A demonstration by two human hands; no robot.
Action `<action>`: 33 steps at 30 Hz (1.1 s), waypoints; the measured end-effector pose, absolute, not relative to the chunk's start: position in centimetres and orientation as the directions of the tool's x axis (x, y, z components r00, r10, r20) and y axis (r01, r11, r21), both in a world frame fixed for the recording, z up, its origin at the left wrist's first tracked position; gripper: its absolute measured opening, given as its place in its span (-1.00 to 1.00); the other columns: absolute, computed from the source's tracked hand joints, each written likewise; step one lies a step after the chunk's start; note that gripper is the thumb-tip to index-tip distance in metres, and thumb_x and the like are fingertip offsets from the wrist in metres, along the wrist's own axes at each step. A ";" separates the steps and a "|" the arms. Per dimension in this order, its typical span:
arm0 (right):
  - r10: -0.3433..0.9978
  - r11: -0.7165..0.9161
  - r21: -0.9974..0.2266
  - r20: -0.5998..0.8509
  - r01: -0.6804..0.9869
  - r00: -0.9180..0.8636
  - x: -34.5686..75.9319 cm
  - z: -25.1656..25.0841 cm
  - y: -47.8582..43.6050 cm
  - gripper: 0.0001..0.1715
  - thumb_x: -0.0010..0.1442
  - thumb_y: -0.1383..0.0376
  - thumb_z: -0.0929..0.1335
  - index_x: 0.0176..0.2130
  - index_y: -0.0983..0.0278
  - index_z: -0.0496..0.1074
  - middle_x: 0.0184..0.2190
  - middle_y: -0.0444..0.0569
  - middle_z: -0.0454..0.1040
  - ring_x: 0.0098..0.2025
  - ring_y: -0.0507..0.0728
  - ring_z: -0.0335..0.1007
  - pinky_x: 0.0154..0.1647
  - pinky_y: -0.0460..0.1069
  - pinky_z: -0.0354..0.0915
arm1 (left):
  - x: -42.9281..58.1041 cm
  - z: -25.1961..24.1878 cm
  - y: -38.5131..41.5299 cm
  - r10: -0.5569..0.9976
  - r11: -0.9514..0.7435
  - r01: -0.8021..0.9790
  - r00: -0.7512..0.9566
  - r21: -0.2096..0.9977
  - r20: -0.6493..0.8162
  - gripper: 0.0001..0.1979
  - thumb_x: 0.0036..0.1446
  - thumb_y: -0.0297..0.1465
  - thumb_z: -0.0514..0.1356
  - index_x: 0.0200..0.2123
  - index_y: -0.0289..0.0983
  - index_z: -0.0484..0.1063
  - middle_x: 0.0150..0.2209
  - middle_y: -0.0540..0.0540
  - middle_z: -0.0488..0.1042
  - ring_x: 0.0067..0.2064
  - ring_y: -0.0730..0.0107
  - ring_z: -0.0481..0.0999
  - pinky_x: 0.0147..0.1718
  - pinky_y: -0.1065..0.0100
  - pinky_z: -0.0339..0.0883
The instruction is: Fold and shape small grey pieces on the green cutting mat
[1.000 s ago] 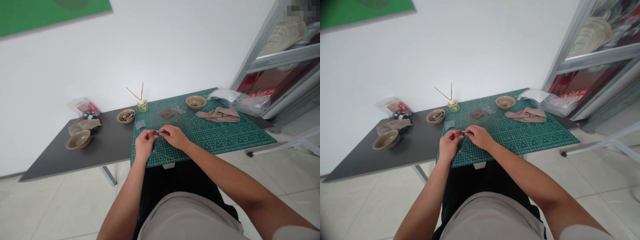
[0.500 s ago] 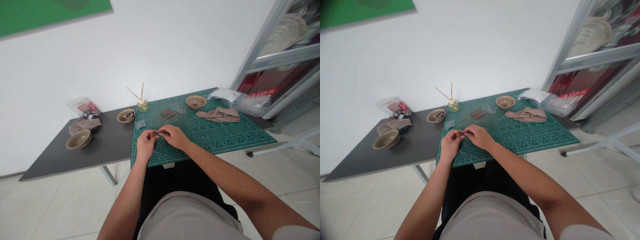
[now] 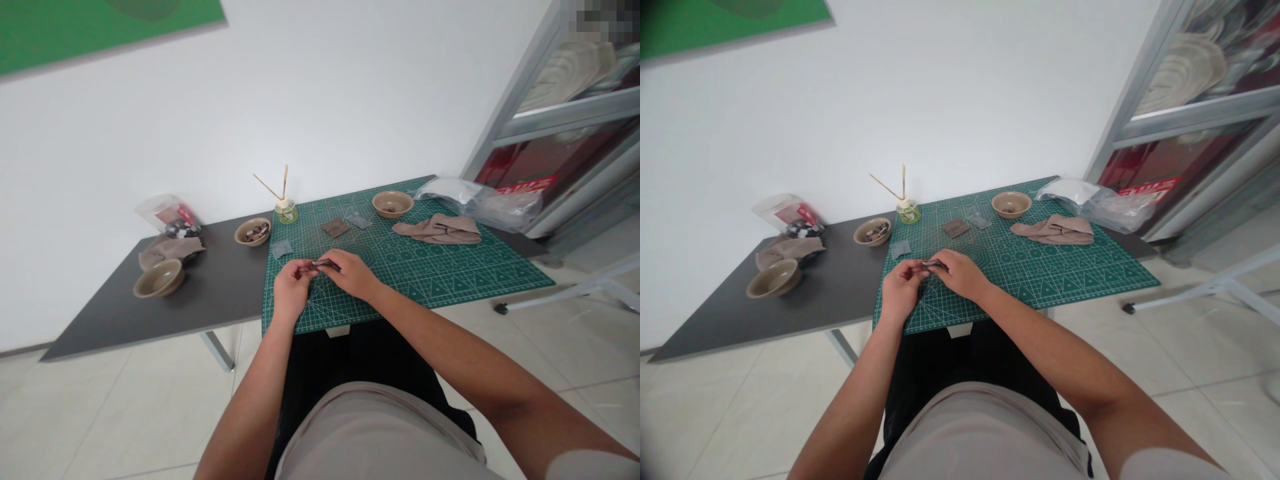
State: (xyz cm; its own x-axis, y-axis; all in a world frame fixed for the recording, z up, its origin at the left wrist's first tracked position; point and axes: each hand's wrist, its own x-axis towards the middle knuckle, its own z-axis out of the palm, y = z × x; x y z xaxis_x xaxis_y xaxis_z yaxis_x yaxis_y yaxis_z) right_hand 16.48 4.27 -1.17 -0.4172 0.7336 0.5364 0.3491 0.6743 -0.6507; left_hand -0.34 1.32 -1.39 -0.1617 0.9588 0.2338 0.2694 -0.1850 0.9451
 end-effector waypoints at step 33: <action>0.916 0.391 -0.732 0.251 0.557 -0.313 15.2 0.4 7.2 -0.49 0.19 0.29 0.43 0.10 0.34 0.34 -0.11 0.16 0.55 -0.04 0.26 0.44 0.02 0.15 0.31 | -0.7 -2.3 2.1 0.906 -0.260 0.121 -0.312 0.958 0.285 -0.80 0.03 -0.32 0.29 -0.27 -0.23 0.39 -0.28 -0.06 0.58 -0.24 0.35 0.57 -0.20 0.30 0.44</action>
